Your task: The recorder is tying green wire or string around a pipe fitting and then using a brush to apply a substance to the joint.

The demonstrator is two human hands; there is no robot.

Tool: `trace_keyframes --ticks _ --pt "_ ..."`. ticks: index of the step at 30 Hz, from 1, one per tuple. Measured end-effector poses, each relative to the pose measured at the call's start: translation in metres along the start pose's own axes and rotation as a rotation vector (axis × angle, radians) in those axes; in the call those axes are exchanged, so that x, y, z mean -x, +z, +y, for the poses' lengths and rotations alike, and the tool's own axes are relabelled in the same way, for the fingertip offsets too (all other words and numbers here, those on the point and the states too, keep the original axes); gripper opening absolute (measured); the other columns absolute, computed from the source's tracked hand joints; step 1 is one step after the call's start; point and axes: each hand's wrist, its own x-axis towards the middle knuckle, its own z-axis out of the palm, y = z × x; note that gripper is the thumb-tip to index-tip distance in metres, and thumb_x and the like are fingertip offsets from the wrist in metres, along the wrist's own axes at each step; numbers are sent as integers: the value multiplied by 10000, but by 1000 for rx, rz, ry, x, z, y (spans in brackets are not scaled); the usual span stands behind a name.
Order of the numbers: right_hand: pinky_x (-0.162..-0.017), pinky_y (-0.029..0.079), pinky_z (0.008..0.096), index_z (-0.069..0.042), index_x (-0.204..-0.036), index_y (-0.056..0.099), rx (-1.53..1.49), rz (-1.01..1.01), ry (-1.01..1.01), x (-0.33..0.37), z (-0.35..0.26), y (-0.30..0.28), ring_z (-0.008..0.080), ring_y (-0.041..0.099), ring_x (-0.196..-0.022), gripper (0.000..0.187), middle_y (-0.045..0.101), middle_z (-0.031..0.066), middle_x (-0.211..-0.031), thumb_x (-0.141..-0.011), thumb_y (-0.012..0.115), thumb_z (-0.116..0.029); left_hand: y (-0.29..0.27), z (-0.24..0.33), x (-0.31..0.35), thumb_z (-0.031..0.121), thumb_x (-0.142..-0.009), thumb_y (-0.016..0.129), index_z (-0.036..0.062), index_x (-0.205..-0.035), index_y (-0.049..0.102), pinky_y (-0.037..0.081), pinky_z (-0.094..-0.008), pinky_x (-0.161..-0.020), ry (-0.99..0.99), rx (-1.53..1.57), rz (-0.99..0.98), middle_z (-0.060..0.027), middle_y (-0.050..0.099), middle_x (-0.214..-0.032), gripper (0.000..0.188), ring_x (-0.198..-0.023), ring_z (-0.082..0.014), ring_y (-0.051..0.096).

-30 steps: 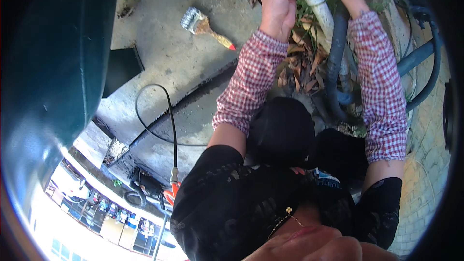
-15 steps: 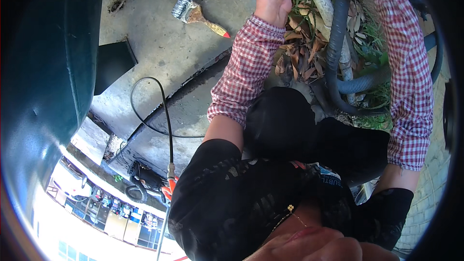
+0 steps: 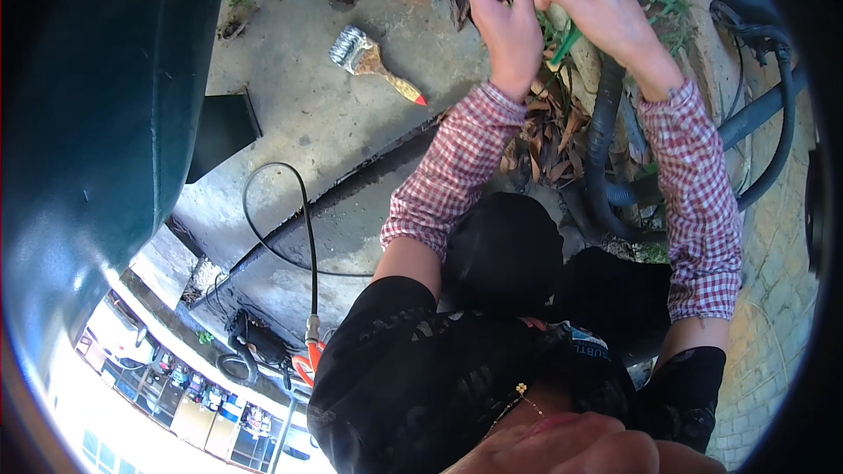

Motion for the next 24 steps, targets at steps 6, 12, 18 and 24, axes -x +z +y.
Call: trace_keyframes --ticks 6,12,18,24 --pt "-624 373 217 -3 -741 566 -375 119 -101 5 12 12 57 479 -676 254 548 -22 -695 -879 497 -205 -13 -9 -14 22 -641 666 71 -841 599 362 -327 -677 584 -508 -90 -58 520 -796 216 -775 -224 475" --pt "-411 232 168 -46 -754 599 -877 132 89 13 17 19 -12 296 -455 212 376 -105 -539 -865 538 -216 -8 -10 -25 60 -612 692 98 -785 610 331 -307 -631 782 -576 -155 -11 521 -718 196 -705 -188 485" --pt "-329 243 187 2 -789 568 -1914 80 189 13 9 37 29 290 -361 240 379 -74 -485 -899 468 -186 -7 -6 -31 63 -604 673 102 -781 622 373 -309 -575 905 -668 -203 -23 532 -682 188 -620 -201 502" --pt "-358 278 216 0 -874 539 -2258 34 14 15 8 50 63 342 -385 229 494 -20 -609 -899 451 -210 -13 7 -50 177 -690 601 119 -832 600 322 -296 -463 1024 -871 -510 -11 430 -605 153 -517 -168 472"
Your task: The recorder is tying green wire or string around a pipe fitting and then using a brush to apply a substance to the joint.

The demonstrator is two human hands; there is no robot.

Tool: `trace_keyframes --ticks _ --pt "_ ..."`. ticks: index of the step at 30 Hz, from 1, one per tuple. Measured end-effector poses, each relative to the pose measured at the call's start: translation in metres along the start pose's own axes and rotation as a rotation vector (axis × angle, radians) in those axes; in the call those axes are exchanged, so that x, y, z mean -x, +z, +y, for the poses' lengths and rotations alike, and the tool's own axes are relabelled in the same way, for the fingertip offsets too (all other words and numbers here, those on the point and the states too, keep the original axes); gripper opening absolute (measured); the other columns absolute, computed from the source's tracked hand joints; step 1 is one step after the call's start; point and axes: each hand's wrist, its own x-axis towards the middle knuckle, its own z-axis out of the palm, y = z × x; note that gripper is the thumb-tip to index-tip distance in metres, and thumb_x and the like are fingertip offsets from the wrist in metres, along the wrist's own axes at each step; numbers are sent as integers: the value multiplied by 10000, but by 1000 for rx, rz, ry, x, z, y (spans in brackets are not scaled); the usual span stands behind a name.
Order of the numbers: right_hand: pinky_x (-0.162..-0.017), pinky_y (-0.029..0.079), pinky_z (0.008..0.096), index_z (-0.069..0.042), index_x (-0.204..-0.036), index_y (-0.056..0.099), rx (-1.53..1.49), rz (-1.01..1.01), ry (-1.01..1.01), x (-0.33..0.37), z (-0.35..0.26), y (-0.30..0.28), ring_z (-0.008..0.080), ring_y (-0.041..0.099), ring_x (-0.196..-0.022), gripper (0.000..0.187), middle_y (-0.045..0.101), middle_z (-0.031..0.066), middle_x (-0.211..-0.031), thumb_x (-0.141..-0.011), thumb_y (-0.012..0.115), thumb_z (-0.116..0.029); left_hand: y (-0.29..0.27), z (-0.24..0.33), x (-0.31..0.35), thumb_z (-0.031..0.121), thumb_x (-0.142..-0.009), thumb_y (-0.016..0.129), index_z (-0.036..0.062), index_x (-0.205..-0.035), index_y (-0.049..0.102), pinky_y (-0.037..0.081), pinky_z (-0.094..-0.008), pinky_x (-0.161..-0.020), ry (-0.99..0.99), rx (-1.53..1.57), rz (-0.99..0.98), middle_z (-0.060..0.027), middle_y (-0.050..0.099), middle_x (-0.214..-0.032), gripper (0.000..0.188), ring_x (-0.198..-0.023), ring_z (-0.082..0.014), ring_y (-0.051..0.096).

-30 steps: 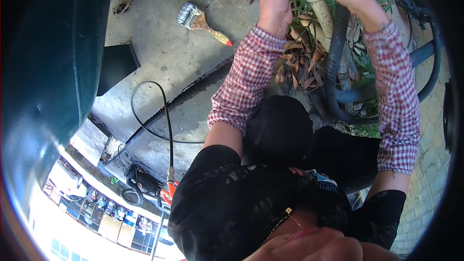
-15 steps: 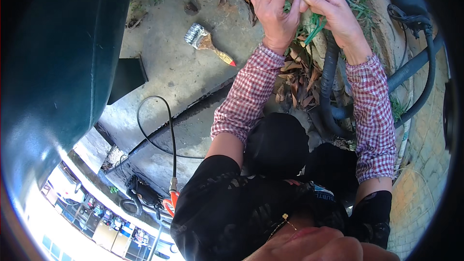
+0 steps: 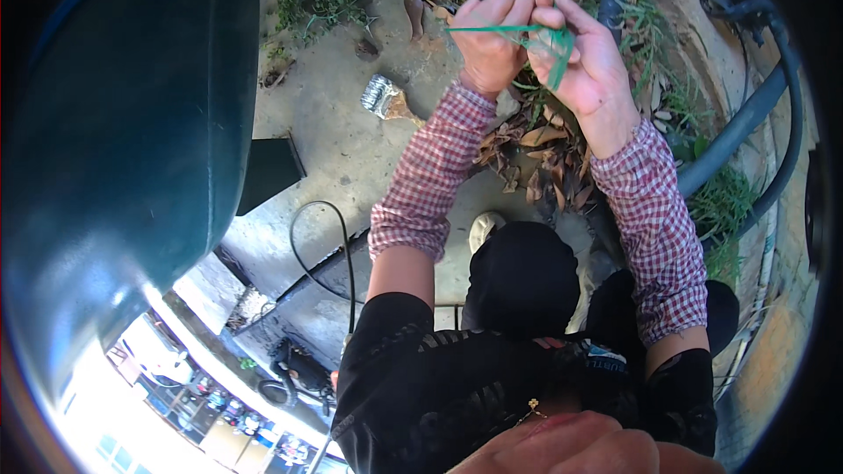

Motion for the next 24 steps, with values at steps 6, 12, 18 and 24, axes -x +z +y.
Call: trace_keyframes --ticks 6,12,18,24 --pt "-445 405 271 47 -939 583 1157 168 -851 22 -3 56 106 516 -499 222 606 123 -780 -811 518 -122 -14 -4 -21 148 -650 595 123 -825 579 341 -286 -475 225 -46 -144 -7 405 -628 178 -499 -178 461" --pt "-667 456 360 53 -1035 530 2264 -2 -879 15 -26 34 330 550 -779 288 561 178 -926 -754 538 -11 -23 4 -35 87 -753 531 49 -891 543 370 -308 -472 455 -250 -133 -80 442 -662 144 -505 -217 470" --pt "-578 428 360 3 -764 526 2616 -472 -892 6 -47 56 289 529 -664 102 512 124 -692 -722 596 -58 -31 14 -34 85 -787 531 54 -864 550 354 -308 -465 203 -161 -301 -78 420 -644 85 -498 -212 446" --pt "-535 407 371 2 -734 523 1667 -888 -1040 -28 -62 31 284 503 -577 119 507 128 -638 -759 591 -91 -10 24 -9 74 -843 521 52 -889 553 353 -284 -478 18 -89 -37 -65 448 -668 61 -523 -193 439"
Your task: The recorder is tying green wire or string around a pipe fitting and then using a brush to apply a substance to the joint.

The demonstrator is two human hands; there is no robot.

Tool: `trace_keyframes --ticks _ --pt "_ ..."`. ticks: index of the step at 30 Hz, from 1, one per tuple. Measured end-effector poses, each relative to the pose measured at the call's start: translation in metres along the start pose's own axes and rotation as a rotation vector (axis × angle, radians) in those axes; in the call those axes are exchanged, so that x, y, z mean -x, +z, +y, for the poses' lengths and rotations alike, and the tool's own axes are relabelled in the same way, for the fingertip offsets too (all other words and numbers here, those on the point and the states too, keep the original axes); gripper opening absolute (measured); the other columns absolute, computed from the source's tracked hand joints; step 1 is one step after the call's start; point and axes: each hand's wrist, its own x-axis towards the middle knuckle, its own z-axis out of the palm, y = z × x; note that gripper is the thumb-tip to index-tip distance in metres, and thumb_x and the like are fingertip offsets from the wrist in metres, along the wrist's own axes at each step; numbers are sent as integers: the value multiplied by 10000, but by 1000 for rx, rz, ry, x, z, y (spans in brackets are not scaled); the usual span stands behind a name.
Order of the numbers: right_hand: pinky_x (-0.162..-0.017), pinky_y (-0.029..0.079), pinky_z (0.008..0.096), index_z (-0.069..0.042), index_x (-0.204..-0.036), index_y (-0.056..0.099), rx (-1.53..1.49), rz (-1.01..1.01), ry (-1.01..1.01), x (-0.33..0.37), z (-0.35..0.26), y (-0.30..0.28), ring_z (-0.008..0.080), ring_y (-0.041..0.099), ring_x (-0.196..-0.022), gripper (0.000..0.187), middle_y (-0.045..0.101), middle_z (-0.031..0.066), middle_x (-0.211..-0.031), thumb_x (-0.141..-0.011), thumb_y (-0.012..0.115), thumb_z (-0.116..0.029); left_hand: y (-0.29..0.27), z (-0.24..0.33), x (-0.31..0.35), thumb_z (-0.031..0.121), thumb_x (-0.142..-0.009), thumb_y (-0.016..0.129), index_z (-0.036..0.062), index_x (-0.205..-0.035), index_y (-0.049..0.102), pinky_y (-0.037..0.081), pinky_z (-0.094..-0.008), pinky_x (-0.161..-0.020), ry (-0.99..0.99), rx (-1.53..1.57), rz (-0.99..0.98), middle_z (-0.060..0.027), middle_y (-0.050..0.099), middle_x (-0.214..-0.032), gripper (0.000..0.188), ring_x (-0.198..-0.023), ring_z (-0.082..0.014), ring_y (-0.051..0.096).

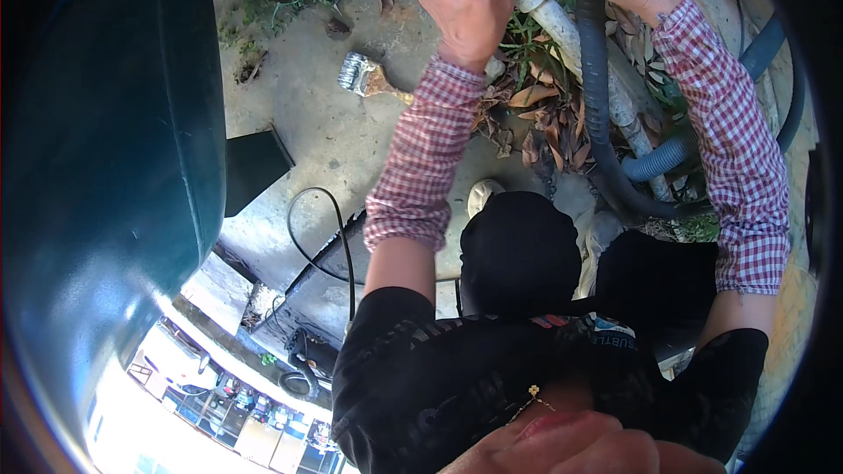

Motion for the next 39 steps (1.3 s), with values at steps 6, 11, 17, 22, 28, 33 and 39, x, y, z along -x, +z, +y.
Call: trace_keyframes --ticks 6,11,17,22,28,33,39 --pt "-503 338 331 40 -698 489 458 -283 785 -23 -12 -5 205 435 -508 185 455 115 -566 -806 530 -105 28 17 46 84 -890 442 7 -998 505 410 -239 -608 -801 732 505 -31 516 -810 147 -728 -96 498" --pt "-492 309 305 36 -685 482 333 -200 916 -10 25 -3 110 373 -508 174 406 37 -548 -793 519 -96 35 3 51 65 -857 517 36 -998 542 393 -225 -567 -1270 1549 281 -22 544 -793 146 -642 -98 475" --pt "-459 251 279 -3 -646 516 71 -216 1171 -11 29 6 77 312 -494 177 378 -23 -551 -792 525 -103 24 0 34 26 -879 477 35 -1044 537 343 -170 -478 -1339 1601 201 33 537 -805 176 -551 -18 398" --pt "-468 228 290 -13 -636 505 179 -451 1328 -25 24 -1 97 288 -492 158 372 -28 -547 -728 566 -125 29 1 35 48 -886 477 26 -1053 531 316 -162 -444 -1226 1637 195 37 542 -815 177 -511 -18 372" --pt "-466 217 306 -26 -568 413 363 -644 1308 -52 -4 5 107 272 -472 220 321 -8 -511 -688 579 -105 28 -5 44 90 -892 487 48 -979 538 307 -170 -430 -1218 1701 225 38 530 -752 109 -486 -21 365" --pt "-430 185 292 -36 -504 368 227 -503 1295 -38 -14 8 92 242 -424 277 275 -25 -466 -676 577 -94 23 3 43 143 -888 521 57 -857 529 315 -171 -436 -1257 1565 216 33 509 -677 92 -501 -25 398" --pt "-385 250 274 46 -567 512 330 -139 1220 -27 -33 41 78 349 -391 229 408 14 -446 -749 571 -80 20 5 40 86 -868 543 23 -923 527 390 -203 -554 -968 1194 360 -8 537 -771 85 -621 -67 466"
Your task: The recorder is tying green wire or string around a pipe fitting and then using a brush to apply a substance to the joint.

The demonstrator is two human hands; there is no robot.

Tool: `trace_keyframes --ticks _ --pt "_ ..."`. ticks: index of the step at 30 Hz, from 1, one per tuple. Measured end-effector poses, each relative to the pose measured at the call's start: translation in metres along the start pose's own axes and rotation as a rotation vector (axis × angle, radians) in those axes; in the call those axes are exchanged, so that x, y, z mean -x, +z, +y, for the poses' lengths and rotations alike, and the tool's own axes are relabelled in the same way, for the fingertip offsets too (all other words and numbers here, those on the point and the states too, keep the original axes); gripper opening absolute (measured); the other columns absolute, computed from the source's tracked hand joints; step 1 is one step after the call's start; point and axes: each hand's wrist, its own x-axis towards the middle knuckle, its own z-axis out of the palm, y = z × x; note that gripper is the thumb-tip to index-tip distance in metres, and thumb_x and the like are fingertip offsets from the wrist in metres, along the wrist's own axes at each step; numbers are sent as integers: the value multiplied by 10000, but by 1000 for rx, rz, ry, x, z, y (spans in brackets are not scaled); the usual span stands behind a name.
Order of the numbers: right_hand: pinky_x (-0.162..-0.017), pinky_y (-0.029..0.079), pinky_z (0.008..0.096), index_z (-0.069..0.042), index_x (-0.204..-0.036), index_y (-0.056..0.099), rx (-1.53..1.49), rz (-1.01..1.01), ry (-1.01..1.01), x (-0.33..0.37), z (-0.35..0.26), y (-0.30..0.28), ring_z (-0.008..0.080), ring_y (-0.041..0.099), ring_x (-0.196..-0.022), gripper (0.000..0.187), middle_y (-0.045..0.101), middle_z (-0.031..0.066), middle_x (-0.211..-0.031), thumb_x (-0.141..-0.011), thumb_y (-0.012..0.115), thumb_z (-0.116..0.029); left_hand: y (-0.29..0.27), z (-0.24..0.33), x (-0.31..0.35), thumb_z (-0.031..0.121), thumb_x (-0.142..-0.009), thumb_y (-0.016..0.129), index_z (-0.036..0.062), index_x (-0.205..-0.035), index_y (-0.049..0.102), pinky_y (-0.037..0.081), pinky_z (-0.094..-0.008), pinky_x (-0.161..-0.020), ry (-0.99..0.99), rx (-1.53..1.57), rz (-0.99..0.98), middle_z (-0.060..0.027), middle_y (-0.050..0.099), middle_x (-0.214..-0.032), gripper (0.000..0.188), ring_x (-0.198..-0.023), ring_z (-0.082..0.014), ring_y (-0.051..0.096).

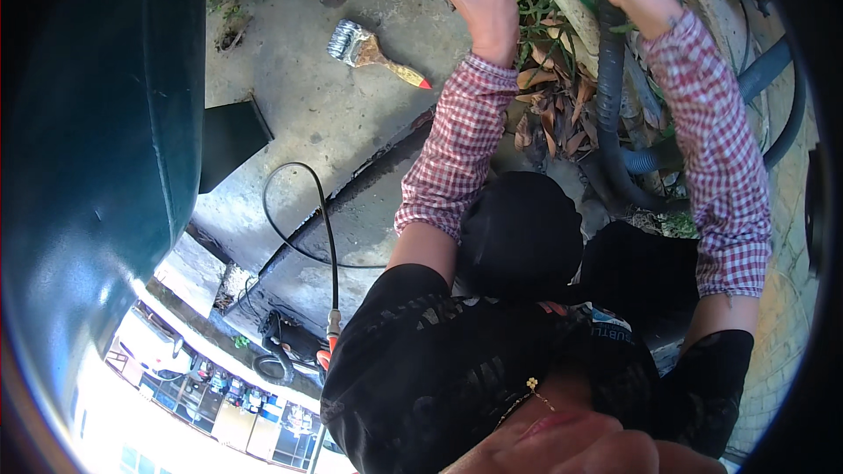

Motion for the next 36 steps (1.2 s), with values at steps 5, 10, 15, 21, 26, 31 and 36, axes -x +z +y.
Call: trace_keyframes --ticks 5,10,15,21,26,31,36 --pt "-397 298 304 59 -562 448 53 157 -141 14 3 10 128 401 -390 276 385 90 -436 -775 560 -76 5 9 4 12 -842 547 20 -1058 573 418 -262 -611 471 -517 -60 -73 532 -896 218 -703 -131 493" --pt "-417 345 321 63 -621 478 177 207 -277 19 3 26 187 448 -426 215 432 119 -488 -788 536 -60 -6 14 -3 74 -839 582 20 -1042 584 349 -230 -547 484 -463 -202 -52 510 -884 210 -629 -93 412" --pt "-432 373 349 58 -711 495 377 178 -321 31 -9 30 231 454 -436 171 489 136 -563 -817 491 -77 -13 19 -9 105 -837 594 20 -1037 584 300 -219 -496 455 -414 -289 -15 504 -875 218 -554 -63 341" --pt "-541 472 354 -79 -892 581 450 412 -579 32 -6 46 281 597 -655 121 596 104 -708 -784 577 -132 -26 10 -23 28 -730 609 25 -890 608 426 -251 -653 572 -530 -290 -60 593 -806 160 -730 -166 536" --pt "-544 469 360 -67 -863 581 282 383 -512 29 1 52 291 592 -647 106 598 115 -725 -781 581 -133 -24 8 -21 18 -659 621 17 -796 595 426 -274 -658 514 -505 -202 -69 594 -778 140 -726 -199 538" --pt "-527 443 357 -54 -813 560 183 393 -406 36 8 61 308 570 -619 96 577 132 -692 -770 593 -132 -14 7 -10 51 -682 608 25 -809 591 426 -280 -658 437 -412 -105 -74 585 -781 131 -729 -194 537" --pt "-390 308 187 -20 -857 583 -647 61 44 48 20 46 32 454 -444 204 598 7 -695 -819 603 -220 -12 11 -18 12 -651 628 41 -810 601 431 -291 -638 599 -582 -181 -65 576 -768 164 -726 -214 534"
